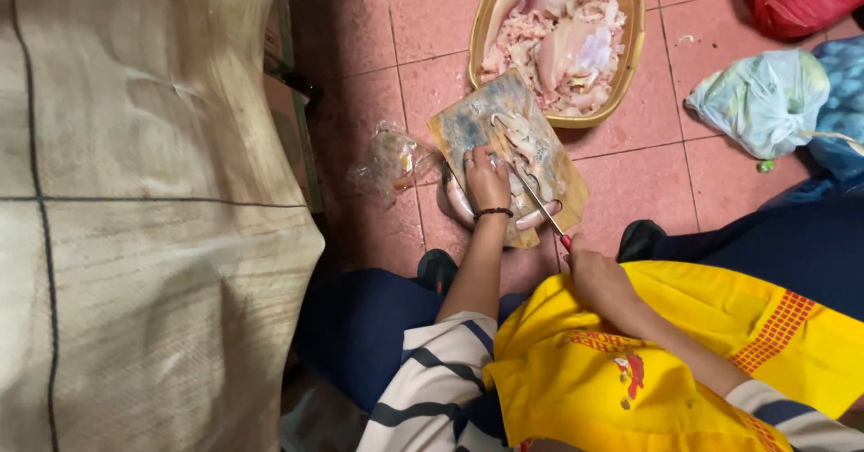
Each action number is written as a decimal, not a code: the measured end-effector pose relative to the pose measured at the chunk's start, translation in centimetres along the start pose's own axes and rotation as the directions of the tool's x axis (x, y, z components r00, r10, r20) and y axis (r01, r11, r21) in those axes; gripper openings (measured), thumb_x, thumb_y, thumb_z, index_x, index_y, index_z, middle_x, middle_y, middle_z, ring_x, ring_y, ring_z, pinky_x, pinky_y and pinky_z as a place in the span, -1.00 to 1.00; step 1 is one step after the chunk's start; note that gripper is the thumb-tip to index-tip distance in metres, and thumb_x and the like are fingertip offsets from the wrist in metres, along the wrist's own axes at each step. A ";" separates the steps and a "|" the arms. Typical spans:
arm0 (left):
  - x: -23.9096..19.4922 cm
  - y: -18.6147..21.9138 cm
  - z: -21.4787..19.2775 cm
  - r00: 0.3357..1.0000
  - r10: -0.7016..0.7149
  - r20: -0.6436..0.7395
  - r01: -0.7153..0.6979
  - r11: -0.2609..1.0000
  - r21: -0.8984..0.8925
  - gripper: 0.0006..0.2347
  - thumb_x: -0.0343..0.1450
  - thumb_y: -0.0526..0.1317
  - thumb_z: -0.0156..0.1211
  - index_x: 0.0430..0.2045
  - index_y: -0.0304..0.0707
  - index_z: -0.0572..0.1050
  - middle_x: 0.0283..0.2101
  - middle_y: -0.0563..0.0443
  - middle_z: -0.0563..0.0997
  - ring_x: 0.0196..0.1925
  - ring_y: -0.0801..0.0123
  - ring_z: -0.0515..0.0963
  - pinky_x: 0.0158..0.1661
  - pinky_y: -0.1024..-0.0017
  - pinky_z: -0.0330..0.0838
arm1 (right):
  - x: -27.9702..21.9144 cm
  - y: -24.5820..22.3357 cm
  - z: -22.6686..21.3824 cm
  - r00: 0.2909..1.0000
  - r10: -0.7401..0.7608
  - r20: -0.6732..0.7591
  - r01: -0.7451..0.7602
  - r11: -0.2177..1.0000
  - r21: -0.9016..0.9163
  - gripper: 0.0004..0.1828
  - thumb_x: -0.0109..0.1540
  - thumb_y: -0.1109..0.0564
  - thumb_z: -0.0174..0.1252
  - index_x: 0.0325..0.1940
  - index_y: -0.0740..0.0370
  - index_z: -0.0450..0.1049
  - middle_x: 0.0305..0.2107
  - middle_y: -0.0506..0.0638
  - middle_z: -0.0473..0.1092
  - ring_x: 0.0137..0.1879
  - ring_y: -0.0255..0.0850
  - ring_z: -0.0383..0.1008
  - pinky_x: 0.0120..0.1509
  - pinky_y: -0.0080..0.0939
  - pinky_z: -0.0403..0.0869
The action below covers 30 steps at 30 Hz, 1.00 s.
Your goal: Slicing raw chicken breasts into thin strips on a cutting board.
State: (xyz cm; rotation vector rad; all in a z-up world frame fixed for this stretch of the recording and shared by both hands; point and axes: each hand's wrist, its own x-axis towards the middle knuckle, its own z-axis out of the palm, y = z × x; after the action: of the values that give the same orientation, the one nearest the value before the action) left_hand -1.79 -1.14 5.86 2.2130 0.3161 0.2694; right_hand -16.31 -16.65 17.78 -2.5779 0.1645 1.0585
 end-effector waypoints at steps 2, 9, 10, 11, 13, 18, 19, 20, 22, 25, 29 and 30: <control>0.1 -1.8 1.4 1.000 -0.021 -0.012 0.021 1.000 -0.010 -0.75 0.26 -0.40 0.27 -0.28 -0.12 0.40 -0.23 -0.01 0.44 -0.17 0.04 0.60 -0.09 0.27 0.55 | 1.5 1.2 0.1 1.000 -0.006 -0.028 0.005 1.000 -0.013 -0.63 0.38 -0.01 -0.21 0.17 0.25 0.14 -0.18 0.43 0.54 0.05 0.38 0.57 0.20 0.30 0.47; -1.0 -2.0 0.4 0.991 -0.082 0.103 0.082 0.997 -0.004 -0.73 0.19 -0.34 0.34 -0.29 -0.05 0.47 -0.30 0.06 0.44 -0.32 0.19 0.62 -0.20 0.30 0.56 | 8.2 3.3 3.7 0.994 -0.094 -0.060 0.094 0.996 0.001 -0.58 0.34 -0.09 -0.16 0.12 0.25 0.07 -0.24 0.41 0.54 0.02 0.39 0.57 0.20 0.34 0.45; -0.9 -1.9 0.4 0.991 -0.083 0.102 0.084 0.996 -0.004 -0.73 0.19 -0.34 0.34 -0.29 -0.05 0.47 -0.30 0.06 0.44 -0.32 0.19 0.62 -0.20 0.30 0.56 | 8.1 3.2 3.3 0.994 -0.095 -0.058 0.095 0.995 -0.001 -0.58 0.34 -0.09 -0.16 0.12 0.25 0.07 -0.24 0.41 0.54 0.02 0.39 0.57 0.20 0.34 0.45; -0.8 -1.7 0.3 0.993 -0.074 0.087 0.075 0.997 -0.013 -0.72 0.19 -0.36 0.33 -0.29 -0.07 0.46 -0.30 0.07 0.43 -0.32 0.21 0.61 -0.20 0.30 0.56 | 8.0 3.0 3.0 0.995 -0.079 -0.062 0.079 0.997 -0.001 -0.57 0.35 -0.10 -0.17 0.12 0.25 0.08 -0.25 0.41 0.54 0.00 0.41 0.57 0.17 0.35 0.46; -0.5 -1.4 0.4 0.996 -0.061 0.069 0.063 0.998 -0.024 -0.72 0.19 -0.37 0.32 -0.29 -0.08 0.45 -0.31 0.07 0.42 -0.32 0.23 0.60 -0.19 0.31 0.55 | 7.0 2.5 1.9 0.995 -0.064 -0.071 0.064 0.998 -0.001 -0.56 0.36 -0.12 -0.19 0.13 0.25 0.08 -0.26 0.41 0.55 -0.03 0.44 0.57 0.15 0.36 0.46; -0.7 -0.5 -0.2 0.992 -0.094 0.089 0.096 0.995 -0.019 -0.74 0.21 -0.42 0.31 -0.29 -0.17 0.45 -0.33 0.06 0.44 -0.36 0.26 0.60 -0.24 0.28 0.55 | 2.6 0.8 -0.3 0.994 -0.052 -0.097 0.039 0.991 -0.126 -0.54 0.36 -0.17 -0.18 0.18 0.19 0.13 -0.20 0.36 0.55 0.01 0.36 0.59 0.19 0.30 0.48; -0.7 -0.3 -0.3 0.991 -0.099 0.093 0.101 0.995 -0.016 -0.74 0.21 -0.42 0.31 -0.29 -0.17 0.45 -0.33 0.06 0.44 -0.36 0.26 0.60 -0.24 0.28 0.55 | 2.1 0.5 -0.9 0.995 -0.050 -0.090 0.038 0.991 -0.125 -0.54 0.36 -0.17 -0.18 0.18 0.19 0.13 -0.20 0.36 0.55 0.01 0.36 0.59 0.19 0.30 0.48; -0.7 0.0 -0.3 0.992 -0.094 0.080 0.095 0.996 -0.001 -0.75 0.22 -0.42 0.30 -0.29 -0.18 0.45 -0.32 0.05 0.44 -0.36 0.24 0.61 -0.25 0.28 0.56 | 1.7 0.2 -1.6 0.996 -0.037 -0.086 0.025 0.990 -0.137 -0.57 0.38 -0.17 -0.23 0.17 0.15 0.13 -0.19 0.31 0.56 0.00 0.34 0.60 0.19 0.29 0.49; -0.8 0.1 -0.4 0.993 -0.098 0.067 0.097 0.995 0.019 -0.75 0.23 -0.42 0.30 -0.29 -0.20 0.45 -0.32 0.03 0.44 -0.35 0.22 0.61 -0.26 0.28 0.56 | 1.2 -0.5 -2.3 0.997 -0.027 -0.074 0.016 0.989 -0.150 -0.61 0.39 -0.17 -0.27 0.15 0.10 0.13 -0.18 0.26 0.58 -0.01 0.31 0.61 0.18 0.27 0.49; -0.9 0.0 -0.1 0.991 -0.100 0.087 0.093 0.993 0.078 -0.76 0.22 -0.41 0.27 -0.30 -0.19 0.41 -0.27 -0.04 0.44 -0.28 0.10 0.63 -0.21 0.22 0.59 | 1.3 -0.7 -2.6 0.999 -0.020 -0.041 0.013 0.987 -0.159 -0.67 0.41 -0.12 -0.28 0.10 0.11 0.16 -0.19 0.26 0.58 0.01 0.31 0.60 0.19 0.24 0.50; -0.3 0.3 -0.2 0.981 -0.131 0.142 0.120 0.989 0.085 -0.71 0.22 -0.40 0.31 -0.26 -0.21 0.39 -0.22 -0.09 0.44 -0.20 0.02 0.64 -0.15 0.16 0.60 | 4.2 0.3 -1.6 1.000 -0.014 0.020 0.015 0.998 -0.059 -0.67 0.42 -0.12 -0.31 0.12 0.10 0.14 -0.18 0.30 0.57 0.05 0.35 0.57 0.20 0.27 0.47; -0.4 0.6 -0.5 0.976 -0.135 0.168 0.120 0.988 0.096 -0.71 0.23 -0.39 0.32 -0.25 -0.23 0.38 -0.20 -0.12 0.44 -0.16 -0.06 0.63 -0.12 0.12 0.60 | 5.2 0.7 -1.0 0.999 -0.027 0.047 0.025 0.999 0.037 -0.64 0.42 -0.12 -0.33 0.16 0.11 0.13 -0.15 0.33 0.56 0.09 0.38 0.54 0.22 0.33 0.45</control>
State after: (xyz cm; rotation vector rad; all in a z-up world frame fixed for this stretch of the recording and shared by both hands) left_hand -2.21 -1.28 6.59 2.2703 0.3769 -0.0085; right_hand -12.12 -17.55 14.64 -2.5138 0.1363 1.0956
